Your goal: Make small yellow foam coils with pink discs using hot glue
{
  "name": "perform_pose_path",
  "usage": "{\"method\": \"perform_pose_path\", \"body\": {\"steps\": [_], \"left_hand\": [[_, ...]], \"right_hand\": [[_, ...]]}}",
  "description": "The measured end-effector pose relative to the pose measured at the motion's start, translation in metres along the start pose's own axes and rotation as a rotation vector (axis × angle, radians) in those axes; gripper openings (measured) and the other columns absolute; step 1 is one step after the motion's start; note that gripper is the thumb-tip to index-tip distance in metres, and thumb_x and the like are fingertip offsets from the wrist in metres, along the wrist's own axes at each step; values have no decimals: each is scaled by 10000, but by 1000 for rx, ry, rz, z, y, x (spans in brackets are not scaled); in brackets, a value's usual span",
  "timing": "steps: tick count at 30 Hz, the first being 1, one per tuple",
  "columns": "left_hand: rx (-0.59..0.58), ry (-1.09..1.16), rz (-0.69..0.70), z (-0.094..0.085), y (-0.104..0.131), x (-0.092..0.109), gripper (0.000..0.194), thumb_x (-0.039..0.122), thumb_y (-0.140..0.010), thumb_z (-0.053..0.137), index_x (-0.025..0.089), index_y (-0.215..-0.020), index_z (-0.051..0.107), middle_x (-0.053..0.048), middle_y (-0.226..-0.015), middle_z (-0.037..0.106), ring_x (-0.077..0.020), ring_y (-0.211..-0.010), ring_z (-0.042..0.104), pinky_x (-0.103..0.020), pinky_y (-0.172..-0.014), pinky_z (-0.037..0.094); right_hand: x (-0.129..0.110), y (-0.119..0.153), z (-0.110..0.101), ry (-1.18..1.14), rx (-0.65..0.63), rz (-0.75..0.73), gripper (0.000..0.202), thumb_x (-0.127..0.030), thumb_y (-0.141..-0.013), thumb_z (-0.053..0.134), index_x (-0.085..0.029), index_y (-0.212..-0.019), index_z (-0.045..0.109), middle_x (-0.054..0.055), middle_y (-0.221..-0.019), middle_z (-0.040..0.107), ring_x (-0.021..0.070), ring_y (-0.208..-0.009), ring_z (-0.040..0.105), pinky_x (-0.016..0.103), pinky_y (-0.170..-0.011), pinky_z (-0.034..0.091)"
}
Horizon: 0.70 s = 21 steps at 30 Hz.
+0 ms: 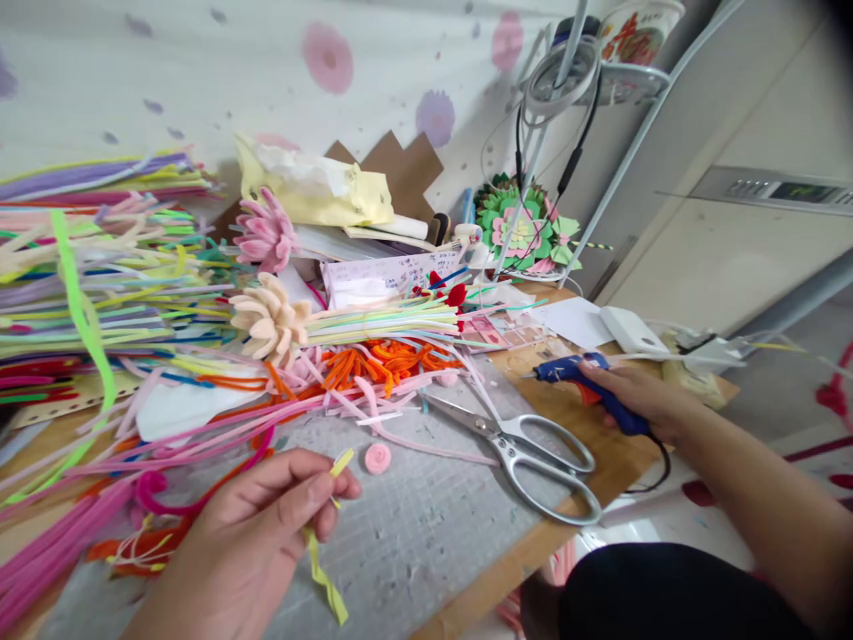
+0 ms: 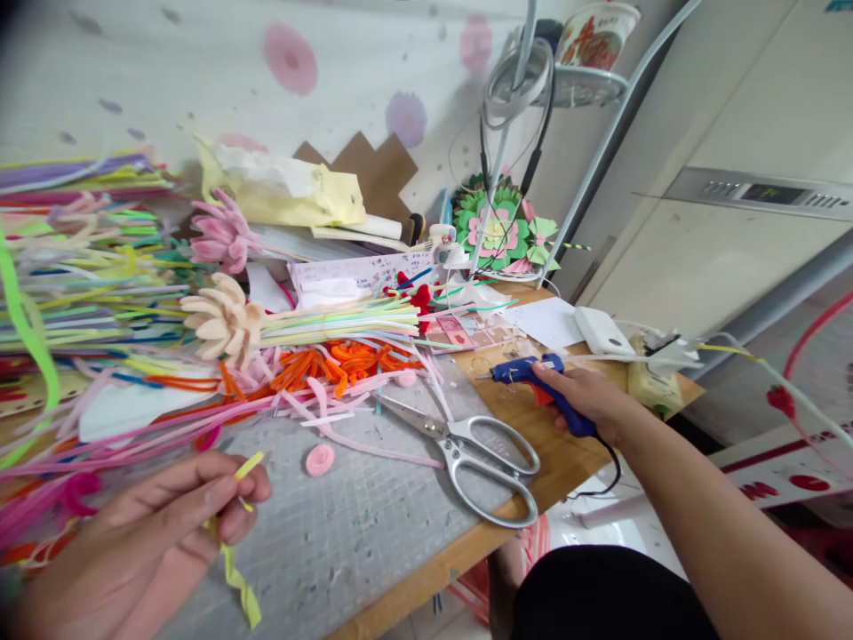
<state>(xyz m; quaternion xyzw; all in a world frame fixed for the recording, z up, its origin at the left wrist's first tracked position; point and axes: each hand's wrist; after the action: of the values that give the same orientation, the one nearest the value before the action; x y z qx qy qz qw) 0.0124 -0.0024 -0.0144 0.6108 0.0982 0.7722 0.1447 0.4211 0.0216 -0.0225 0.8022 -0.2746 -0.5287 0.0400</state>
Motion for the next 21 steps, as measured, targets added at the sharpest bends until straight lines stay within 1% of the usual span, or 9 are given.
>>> {"method": "perform_pose_path", "body": {"steps": [5,8,10,11,13,15,16,18,21], "left_hand": [[-29,16,-2,4,2,5,166,330,-604,836,201,-636,735,-10,-683,704,-108,-601,527,-164,-548,462],[-59,59,19,6,4,6,129,284,-635,823,194,-634,729,-10,-686,708,-98,-594,527,-165,-564,455],[-74,104,31,7,5,6,121,266,-645,819,186,-635,729,-15,-694,715,-91,-588,530,-160,-558,446],[-84,128,31,7,6,5,118,259,-648,818,183,-634,729,-19,-700,720,-88,-584,534,-157,-554,441],[-114,182,27,7,7,5,105,249,-660,814,185,-647,732,-25,-715,733,-81,-569,539,-156,-552,440],[-152,221,26,6,8,5,102,247,-666,814,186,-653,733,-31,-723,744,-78,-556,547,-159,-554,444],[-171,232,30,6,9,5,106,246,-665,816,184,-650,732,-33,-720,746,-76,-547,548,-159,-549,444],[-202,247,35,7,11,6,110,243,-663,819,176,-652,732,-33,-707,745,-72,-532,546,-158,-539,442],[-247,273,29,7,12,7,116,247,-667,819,168,-672,734,-31,-694,737,-69,-524,546,-157,-533,442]], "right_hand": [[4,-8,-6,191,18,-7,402,-544,-696,715,-190,-527,623,25,-426,581,118,-315,500,207,-294,305],[-8,2,-6,396,167,-325,390,-461,-682,762,-223,-426,588,-5,-358,480,73,-287,384,206,-320,196],[-23,19,8,492,304,-580,264,-418,-719,740,-255,-530,654,15,-446,544,117,-372,454,240,-363,243],[-31,31,21,473,299,-636,185,-403,-756,704,-267,-632,688,35,-569,622,159,-476,541,262,-407,320],[-48,59,54,403,165,-738,188,-422,-835,603,-271,-799,710,33,-755,696,206,-683,636,299,-570,458],[-62,86,93,227,-262,-785,231,-398,-872,560,-231,-850,717,48,-832,702,197,-768,640,312,-686,482],[-67,96,112,140,-407,-765,231,-367,-883,549,-217,-867,724,50,-843,699,181,-773,636,302,-699,477],[-74,110,144,-32,-611,-652,245,-345,-881,550,-187,-926,732,62,-864,687,167,-789,616,297,-719,467],[-77,116,175,-297,-752,-382,299,-403,-830,609,-155,-940,732,59,-825,671,146,-735,579,297,-704,448]]}}
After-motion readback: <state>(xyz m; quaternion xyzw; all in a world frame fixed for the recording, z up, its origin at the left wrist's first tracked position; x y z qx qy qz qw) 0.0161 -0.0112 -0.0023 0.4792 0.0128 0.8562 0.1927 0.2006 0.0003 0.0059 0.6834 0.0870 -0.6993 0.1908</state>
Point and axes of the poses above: each hand's wrist, its own y-axis away from the middle knuckle, its own z-axis out of the palm, x = y × z
